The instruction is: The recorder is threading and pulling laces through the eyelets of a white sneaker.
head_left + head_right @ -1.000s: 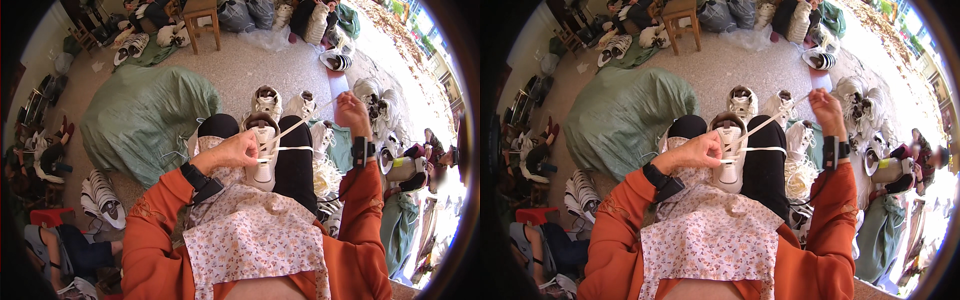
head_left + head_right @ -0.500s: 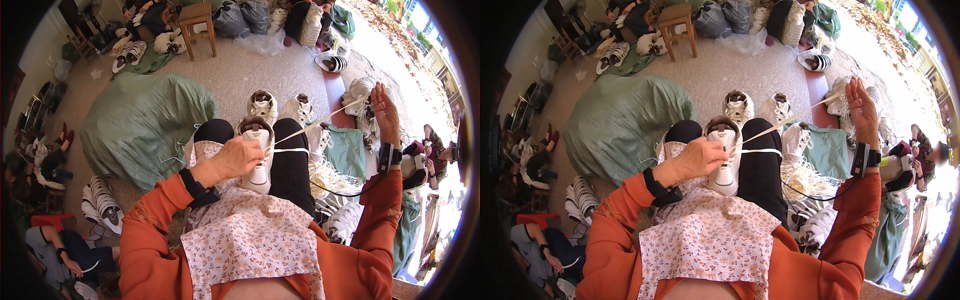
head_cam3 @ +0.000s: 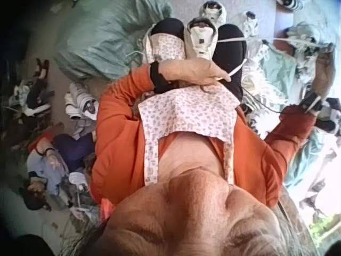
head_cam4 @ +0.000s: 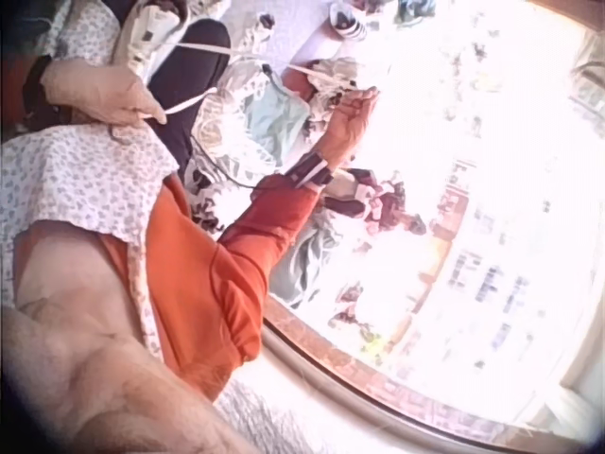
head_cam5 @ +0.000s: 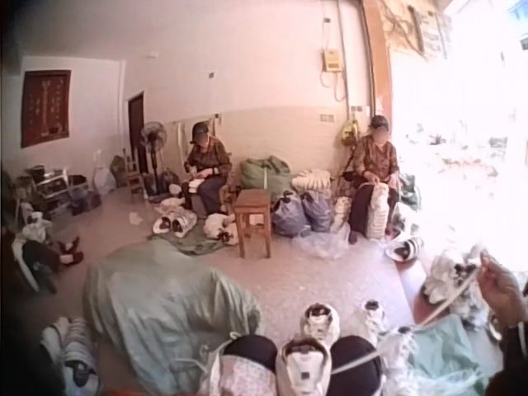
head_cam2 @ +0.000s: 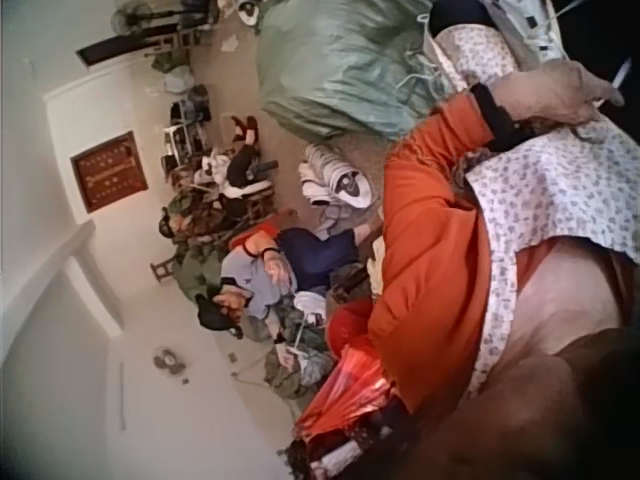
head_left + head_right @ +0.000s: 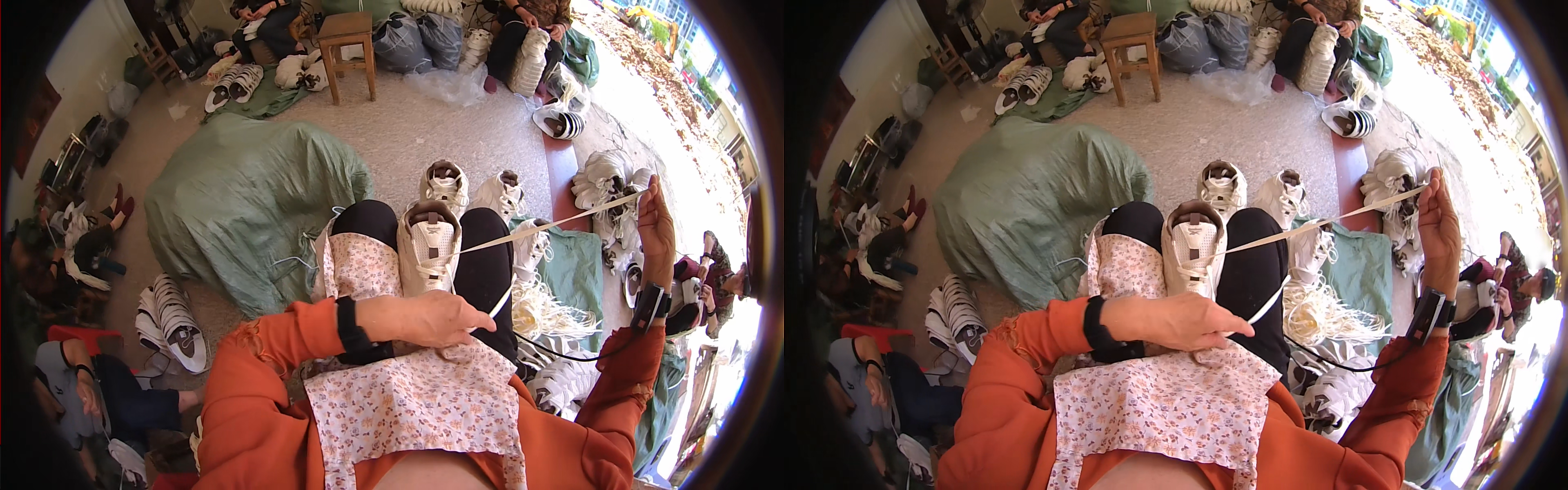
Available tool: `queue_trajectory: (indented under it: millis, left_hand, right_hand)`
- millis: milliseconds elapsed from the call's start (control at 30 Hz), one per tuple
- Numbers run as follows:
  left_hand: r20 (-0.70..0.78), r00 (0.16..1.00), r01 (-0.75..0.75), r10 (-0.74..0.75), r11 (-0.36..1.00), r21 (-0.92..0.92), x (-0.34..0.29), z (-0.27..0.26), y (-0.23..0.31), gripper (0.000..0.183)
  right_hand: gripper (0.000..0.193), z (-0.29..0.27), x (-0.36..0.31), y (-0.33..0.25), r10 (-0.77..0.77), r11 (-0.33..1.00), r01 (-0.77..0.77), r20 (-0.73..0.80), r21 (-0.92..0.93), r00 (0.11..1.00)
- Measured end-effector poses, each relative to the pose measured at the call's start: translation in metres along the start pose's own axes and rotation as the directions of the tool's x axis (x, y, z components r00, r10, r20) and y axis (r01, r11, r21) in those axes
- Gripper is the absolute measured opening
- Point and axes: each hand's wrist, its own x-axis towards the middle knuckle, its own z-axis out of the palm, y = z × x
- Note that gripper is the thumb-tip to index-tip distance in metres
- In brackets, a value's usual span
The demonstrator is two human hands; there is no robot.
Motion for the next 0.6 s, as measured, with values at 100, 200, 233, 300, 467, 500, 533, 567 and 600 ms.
queue_trajectory:
  millis: [100, 200, 233, 300, 467, 500, 533, 567, 600]
  left_hand:
    - [0.045, 0.942, 0.293, -0.331, 0.756, -0.586, -0.028, -0.064, 0.041, 0.033]
    - [-0.364, 0.695, 0.180, -0.620, 0.640, -0.747, -0.086, -0.096, 0.041, 0.034]
    - [-0.503, 0.580, 0.087, -0.640, 0.663, -0.743, -0.106, -0.099, 0.030, 0.033]
    - [-0.626, 0.320, 0.080, -0.711, 0.679, -0.730, -0.146, -0.099, 0.013, 0.035]
    - [-0.486, -0.027, 0.625, -0.873, 0.365, -0.690, -0.209, -0.078, -0.009, 0.037]
    - [-0.617, 0.104, 0.901, -0.780, 0.336, -0.273, -0.206, -0.072, -0.008, 0.036]
    - [-0.653, 0.297, 0.955, -0.696, 0.215, 0.205, -0.199, -0.066, -0.009, 0.035]
    - [-0.668, 0.321, 0.936, -0.671, 0.334, 0.114, -0.172, -0.067, -0.005, 0.027]
    - [-0.670, 0.466, 0.854, -0.578, 0.490, 0.172, -0.152, -0.068, -0.007, 0.026]
  right_hand:
    - [0.035, -0.029, -0.001, 0.015, 0.085, 0.990, -0.071, -0.123, 0.119, 0.989]
    - [0.023, -0.069, 0.001, 0.037, 0.119, 0.978, -0.068, -0.258, 0.197, 0.959]
    - [0.018, -0.080, -0.002, 0.043, 0.111, 0.974, -0.052, -0.265, 0.218, 0.958]
    - [0.008, -0.084, -0.004, 0.067, 0.141, 0.972, -0.057, -0.375, 0.226, 0.916]
    - [0.018, 0.006, -0.032, 0.140, 0.202, 0.960, -0.259, -0.374, -0.110, 0.905]
    - [0.017, 0.032, -0.042, 0.155, 0.205, 0.917, -0.291, -0.307, -0.271, 0.930]
    - [0.016, 0.057, -0.056, 0.165, 0.207, 0.850, -0.297, -0.242, -0.435, 0.948]
    - [0.015, 0.076, -0.067, 0.182, 0.215, 0.793, -0.303, -0.222, -0.528, 0.951]
    - [0.015, 0.094, -0.077, 0.197, 0.225, 0.726, -0.301, -0.200, -0.618, 0.954]
